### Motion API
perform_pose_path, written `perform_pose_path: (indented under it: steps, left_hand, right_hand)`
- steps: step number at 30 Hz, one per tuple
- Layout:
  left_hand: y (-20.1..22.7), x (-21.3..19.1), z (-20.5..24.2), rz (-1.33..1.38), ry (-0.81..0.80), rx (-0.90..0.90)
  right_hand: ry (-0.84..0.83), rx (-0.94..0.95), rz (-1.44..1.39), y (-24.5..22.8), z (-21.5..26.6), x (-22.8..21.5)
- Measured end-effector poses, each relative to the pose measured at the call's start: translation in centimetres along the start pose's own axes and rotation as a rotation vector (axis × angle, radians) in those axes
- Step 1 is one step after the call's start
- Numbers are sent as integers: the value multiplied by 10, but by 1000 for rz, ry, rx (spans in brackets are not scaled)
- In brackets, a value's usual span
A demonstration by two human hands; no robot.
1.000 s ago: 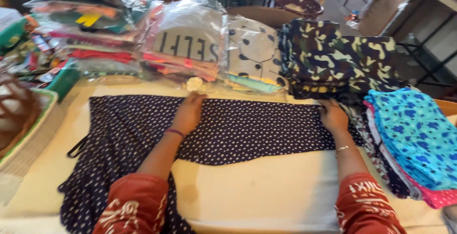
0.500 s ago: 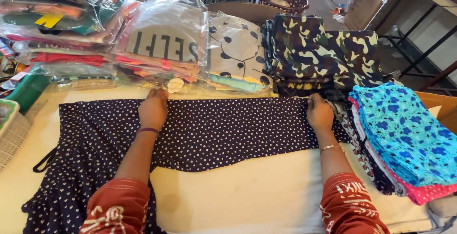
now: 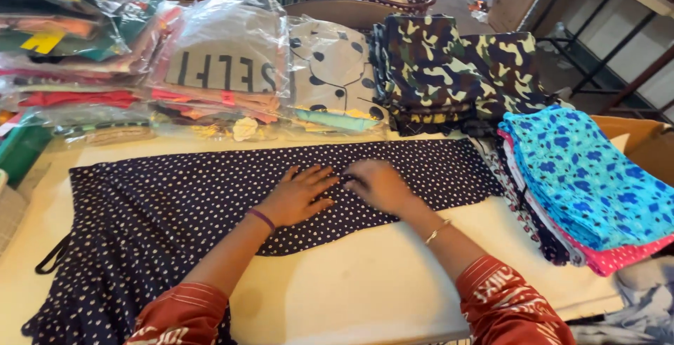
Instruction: The recorder folds various items of clothing, including blue patterned leggings and polka-dot leggings, on a flat white table.
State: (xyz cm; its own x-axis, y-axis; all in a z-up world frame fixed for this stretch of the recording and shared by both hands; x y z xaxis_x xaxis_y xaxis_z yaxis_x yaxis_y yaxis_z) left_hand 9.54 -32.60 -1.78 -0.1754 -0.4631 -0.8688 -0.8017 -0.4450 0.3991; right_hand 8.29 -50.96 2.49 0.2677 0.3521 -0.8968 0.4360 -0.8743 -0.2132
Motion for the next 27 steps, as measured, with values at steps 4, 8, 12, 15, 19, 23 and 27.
perform_pose_path:
  steps: [4,8,12,15,19,23,27]
  left_hand:
    - [-60,-19,18,-203,-87,-283]
    - [-150,-53,67,-353,11,-483]
    - [-182,-66,88,-316,137,-614]
    - [-181,-61,87,-357,154,-660]
    - [-137,-56,61,-208,387,-465]
    - [-19,-24,3,1,106,-263]
    - [-29,2,1,-20,-72,-164]
  right_hand:
    - [-184,-183,59,-22,8,27]
    - [-322,75,210,58,5,30]
    - [-306,420,303,189,42,19]
    - [-229,576,335,250,68,7]
    - [-271,622,318,220,50,17]
    - [-276,143,235,100,15,63]
    - [-416,-128,158,17,13,66]
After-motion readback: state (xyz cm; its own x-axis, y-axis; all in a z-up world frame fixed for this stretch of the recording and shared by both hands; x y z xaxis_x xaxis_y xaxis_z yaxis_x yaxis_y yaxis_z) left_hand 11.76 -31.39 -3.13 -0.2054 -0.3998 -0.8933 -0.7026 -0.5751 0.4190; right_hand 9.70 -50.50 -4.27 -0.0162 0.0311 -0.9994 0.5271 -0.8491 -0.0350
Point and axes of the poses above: each hand's wrist, its own z-axis away from the middle knuckle, its own x-axis out of the palm, y = z × x, the point moved 8 cm from there along -z, towards the middle knuckle, and after that the axes turned 8 degrees about z, right-handed, at the moved point
